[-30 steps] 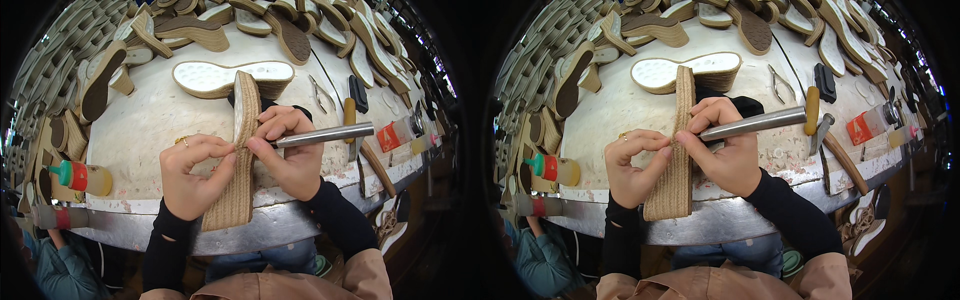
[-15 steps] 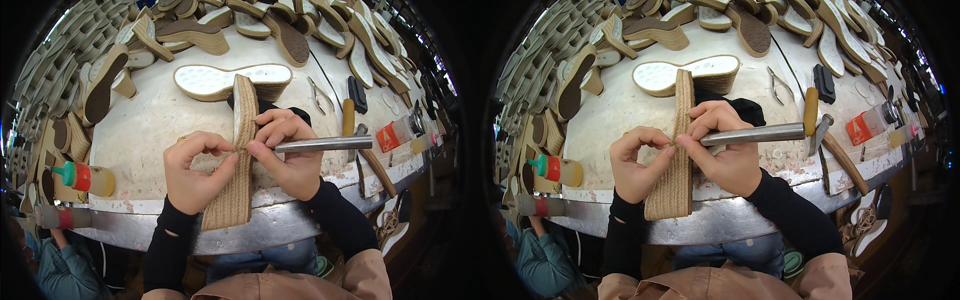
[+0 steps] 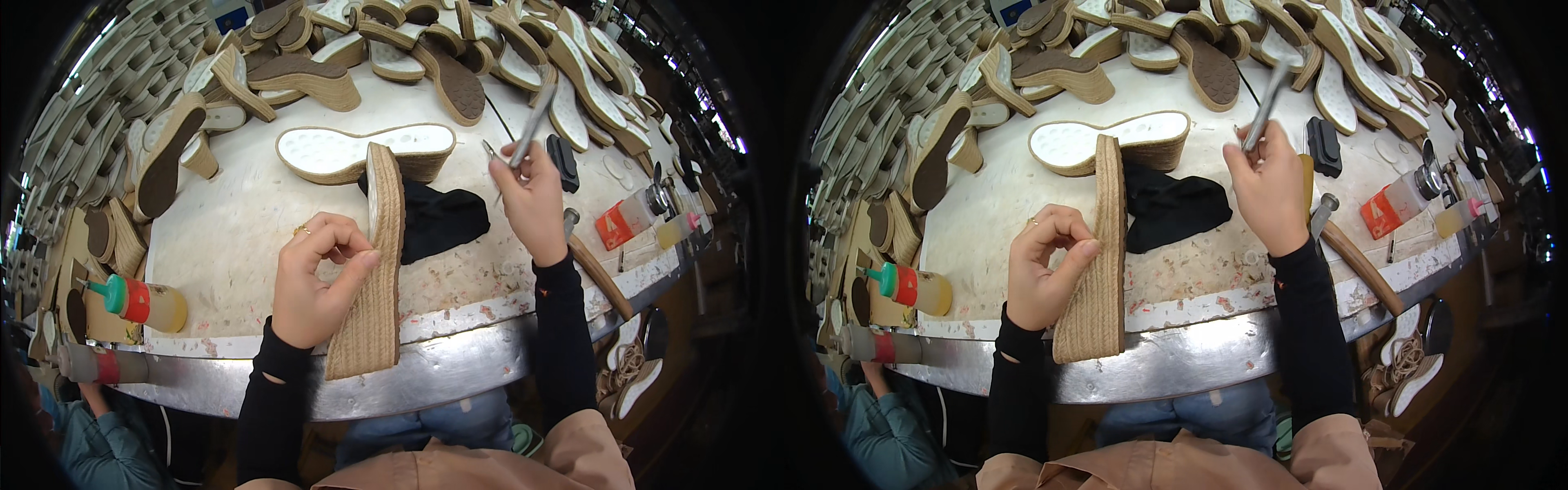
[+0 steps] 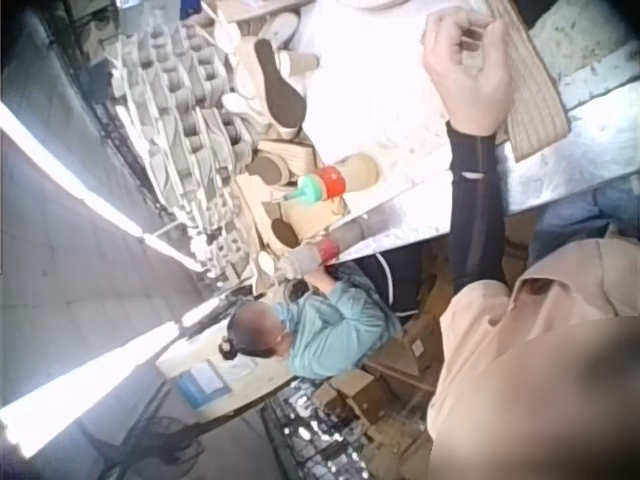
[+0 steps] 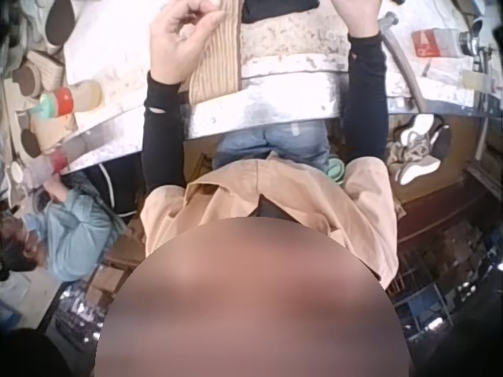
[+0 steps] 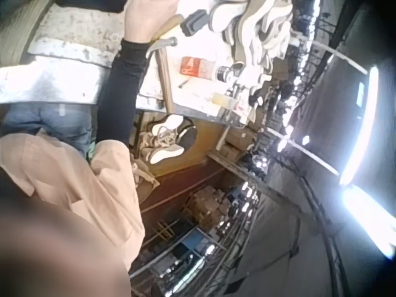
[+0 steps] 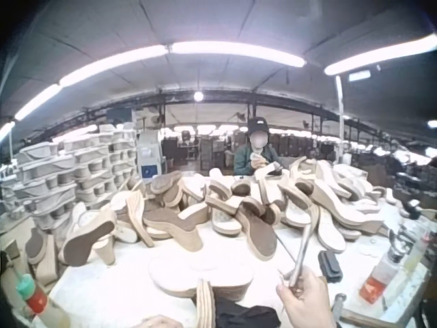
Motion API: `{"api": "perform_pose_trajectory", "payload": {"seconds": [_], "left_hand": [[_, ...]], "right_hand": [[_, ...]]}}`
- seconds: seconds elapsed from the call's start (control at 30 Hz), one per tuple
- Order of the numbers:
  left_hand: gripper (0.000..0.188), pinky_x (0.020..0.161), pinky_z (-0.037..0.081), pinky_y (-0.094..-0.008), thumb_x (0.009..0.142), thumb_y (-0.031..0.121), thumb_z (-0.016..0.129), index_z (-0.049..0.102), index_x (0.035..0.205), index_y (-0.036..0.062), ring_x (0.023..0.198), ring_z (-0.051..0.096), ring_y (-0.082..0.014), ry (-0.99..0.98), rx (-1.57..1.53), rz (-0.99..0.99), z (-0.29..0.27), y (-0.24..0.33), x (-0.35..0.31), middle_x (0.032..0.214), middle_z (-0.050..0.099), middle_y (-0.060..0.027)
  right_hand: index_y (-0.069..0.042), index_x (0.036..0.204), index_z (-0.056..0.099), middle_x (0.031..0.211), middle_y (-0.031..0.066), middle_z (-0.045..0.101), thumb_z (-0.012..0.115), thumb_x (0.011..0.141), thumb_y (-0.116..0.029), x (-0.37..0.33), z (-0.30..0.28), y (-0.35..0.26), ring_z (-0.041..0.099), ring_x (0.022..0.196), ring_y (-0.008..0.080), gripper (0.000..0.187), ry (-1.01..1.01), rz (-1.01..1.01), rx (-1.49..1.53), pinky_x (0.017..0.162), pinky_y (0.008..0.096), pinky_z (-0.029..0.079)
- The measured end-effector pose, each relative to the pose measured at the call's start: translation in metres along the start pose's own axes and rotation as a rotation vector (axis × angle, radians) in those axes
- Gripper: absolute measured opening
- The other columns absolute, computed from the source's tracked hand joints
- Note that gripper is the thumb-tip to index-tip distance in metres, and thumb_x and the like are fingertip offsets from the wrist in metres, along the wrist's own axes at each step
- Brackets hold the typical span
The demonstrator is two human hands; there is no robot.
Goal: The person trims the edge of a woven shoe heel with pliers, then uses a metal rod to press and smooth the woven material. They wipe the heel with a black cloth and continue pressing the weave with the rod. The work is performed at a bench surrounded by many shoe soles and tools.
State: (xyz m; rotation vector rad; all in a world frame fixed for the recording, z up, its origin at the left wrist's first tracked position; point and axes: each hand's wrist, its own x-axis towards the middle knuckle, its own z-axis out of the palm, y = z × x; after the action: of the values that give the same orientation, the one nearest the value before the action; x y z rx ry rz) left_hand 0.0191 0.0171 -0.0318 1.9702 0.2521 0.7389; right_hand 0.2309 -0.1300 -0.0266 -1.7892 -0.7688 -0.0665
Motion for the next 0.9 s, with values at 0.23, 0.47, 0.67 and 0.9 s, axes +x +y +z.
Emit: {"api": "perform_pose_trajectory", "payload": {"seconds": [0.23,0.47,0.67,0.9], "left_hand": [[0.028,0.074,0.042,-0.0219,0.079,0.005,0.065,0.056,0.105,-0.0012,0.079,0.052,-0.0081,0.025,-0.420,-0.257,-0.002,-0.001,-0.005,0.096,0.057,-0.0038],[0.042,0.077,0.042,-0.0224,0.070,0.001,0.066,0.055,0.110,-0.0007,0.084,0.051,-0.0081,-0.016,-0.324,-0.210,-0.006,0.000,-0.007,0.099,0.057,-0.0043],[0.035,0.076,0.042,-0.0237,0.070,0.001,0.068,0.059,0.103,0.0010,0.083,0.052,-0.0094,0.032,-0.266,-0.134,-0.004,-0.001,-0.007,0.100,0.058,-0.0042],[0.020,0.083,0.044,-0.0293,0.071,0.005,0.072,0.068,0.090,0.0021,0.092,0.057,-0.0164,0.101,-0.052,0.033,-0.003,0.005,-0.005,0.098,0.060,-0.0089]], "right_hand": [[0.004,0.076,0.065,0.066,0.0122,0.059,0.071,0.076,-0.019,0.004,-0.009,0.023,0.056,0.059,0.0207,0.024,-0.080,0.051,-0.316,0.055,0.0326,0.043],[0.003,0.071,0.064,0.075,0.0188,0.063,0.069,0.072,-0.016,0.011,-0.001,0.050,0.060,0.069,0.0326,0.019,0.041,-0.128,-0.683,0.064,0.0383,0.047],[0.005,0.076,0.057,0.069,0.0167,0.063,0.056,0.081,-0.016,0.017,-0.004,0.029,0.060,0.059,0.0235,0.021,0.255,-0.011,-0.317,0.057,0.0326,0.047],[0.001,0.077,0.059,0.082,0.0117,0.064,0.061,0.086,-0.013,-0.030,-0.002,-0.044,0.059,0.068,0.0109,0.016,-0.567,0.113,0.496,0.059,0.0231,0.047]]}}
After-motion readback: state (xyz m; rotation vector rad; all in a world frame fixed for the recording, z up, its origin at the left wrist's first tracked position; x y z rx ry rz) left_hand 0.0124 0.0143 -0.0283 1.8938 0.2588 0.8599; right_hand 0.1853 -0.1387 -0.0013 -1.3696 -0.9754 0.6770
